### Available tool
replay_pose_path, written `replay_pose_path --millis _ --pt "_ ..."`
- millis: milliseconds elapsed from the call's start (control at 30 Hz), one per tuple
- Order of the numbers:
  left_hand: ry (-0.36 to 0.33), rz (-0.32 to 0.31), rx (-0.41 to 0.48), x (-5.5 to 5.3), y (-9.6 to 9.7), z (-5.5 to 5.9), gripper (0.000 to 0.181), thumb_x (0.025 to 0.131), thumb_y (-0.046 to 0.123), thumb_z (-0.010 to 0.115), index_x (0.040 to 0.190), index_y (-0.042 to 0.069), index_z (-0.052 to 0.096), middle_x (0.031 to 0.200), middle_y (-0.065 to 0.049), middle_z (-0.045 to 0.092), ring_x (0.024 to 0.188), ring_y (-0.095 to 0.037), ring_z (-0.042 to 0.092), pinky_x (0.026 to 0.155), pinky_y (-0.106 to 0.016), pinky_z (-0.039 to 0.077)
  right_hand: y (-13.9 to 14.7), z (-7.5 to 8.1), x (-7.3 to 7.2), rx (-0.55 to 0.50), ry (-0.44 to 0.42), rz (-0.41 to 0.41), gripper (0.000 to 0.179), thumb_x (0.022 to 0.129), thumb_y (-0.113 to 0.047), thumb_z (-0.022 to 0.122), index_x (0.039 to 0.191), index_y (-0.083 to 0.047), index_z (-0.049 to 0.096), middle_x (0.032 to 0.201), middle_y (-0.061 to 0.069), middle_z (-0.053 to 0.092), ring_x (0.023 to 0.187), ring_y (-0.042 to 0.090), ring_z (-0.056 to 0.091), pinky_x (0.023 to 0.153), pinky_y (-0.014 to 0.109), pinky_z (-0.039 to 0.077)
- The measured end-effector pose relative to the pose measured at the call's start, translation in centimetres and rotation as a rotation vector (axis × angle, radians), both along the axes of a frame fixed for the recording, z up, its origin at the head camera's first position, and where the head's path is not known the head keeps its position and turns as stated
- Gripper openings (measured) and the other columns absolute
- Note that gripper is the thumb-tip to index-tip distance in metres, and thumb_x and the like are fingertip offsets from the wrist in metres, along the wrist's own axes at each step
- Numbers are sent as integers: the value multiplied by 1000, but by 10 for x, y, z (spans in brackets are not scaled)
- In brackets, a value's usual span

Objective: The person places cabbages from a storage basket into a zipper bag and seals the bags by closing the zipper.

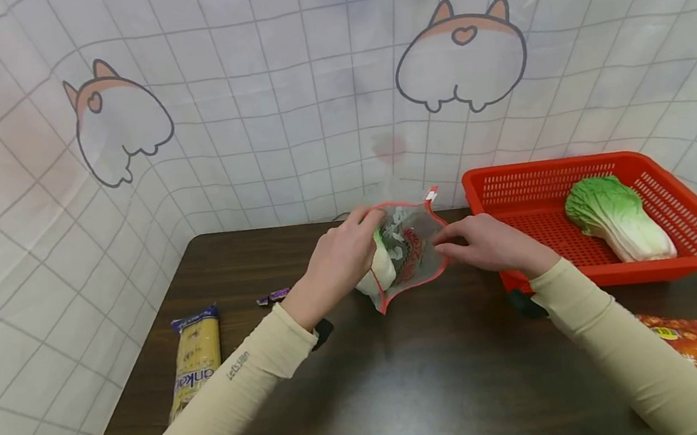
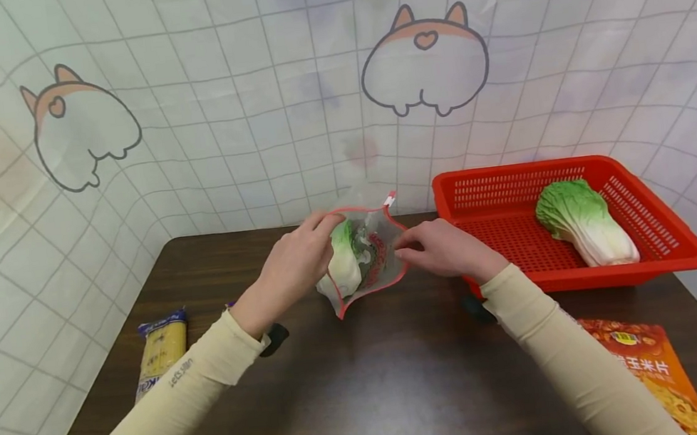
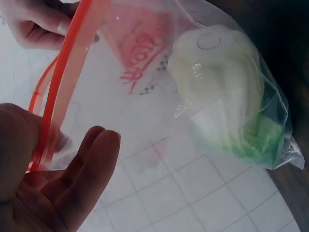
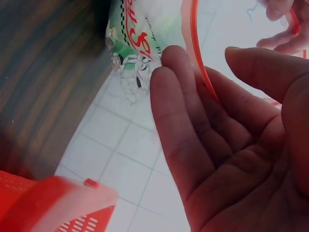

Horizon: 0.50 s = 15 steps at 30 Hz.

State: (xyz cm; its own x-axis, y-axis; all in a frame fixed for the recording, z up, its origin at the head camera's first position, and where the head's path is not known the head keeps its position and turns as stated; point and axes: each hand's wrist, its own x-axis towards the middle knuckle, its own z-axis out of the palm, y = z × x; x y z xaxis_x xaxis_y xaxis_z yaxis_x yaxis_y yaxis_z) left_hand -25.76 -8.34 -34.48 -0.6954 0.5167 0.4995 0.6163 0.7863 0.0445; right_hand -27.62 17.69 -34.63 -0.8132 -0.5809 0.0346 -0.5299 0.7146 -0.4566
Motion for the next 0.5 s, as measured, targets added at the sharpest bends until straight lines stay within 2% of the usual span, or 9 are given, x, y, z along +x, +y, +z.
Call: replay_pose_path --millis 133,300,367,500 --pt "-7 16 15 -1 -3 5 41 90 -7 50 126 9 59 123 -7 60 55 -21 56 41 -27 37 2 2 1 21 -30 -30 30 96 -22 62 120 -5 70 91 -1 73 67 8 59 64 32 48" --pt "-9 -12 28 -4 -5 10 41 90 -5 50 128 8 59 126 -8 60 53 -19 53 43 -27 37 4 6 0 40 -74 -16 32 97 -22 61 121 -2 68 82 -2 72 64 10 60 59 32 46" --pt "-21 -36 36 -4 -5 10 41 90 -5 49 127 7 60 126 -8 60 55 -18 54 44 -27 37 5 7 0 46 -93 7 33 97 -23 60 121 -1 68 82 -3 71 66 9 61 61 33 48" --pt "-66 -81 63 -5 -6 11 39 90 -5 48 124 6 62 123 -7 63 70 -18 62 51 -28 42 12 7 -1 52 -160 71 34 98 -26 59 122 -4 68 84 -6 71 71 6 64 74 34 54"
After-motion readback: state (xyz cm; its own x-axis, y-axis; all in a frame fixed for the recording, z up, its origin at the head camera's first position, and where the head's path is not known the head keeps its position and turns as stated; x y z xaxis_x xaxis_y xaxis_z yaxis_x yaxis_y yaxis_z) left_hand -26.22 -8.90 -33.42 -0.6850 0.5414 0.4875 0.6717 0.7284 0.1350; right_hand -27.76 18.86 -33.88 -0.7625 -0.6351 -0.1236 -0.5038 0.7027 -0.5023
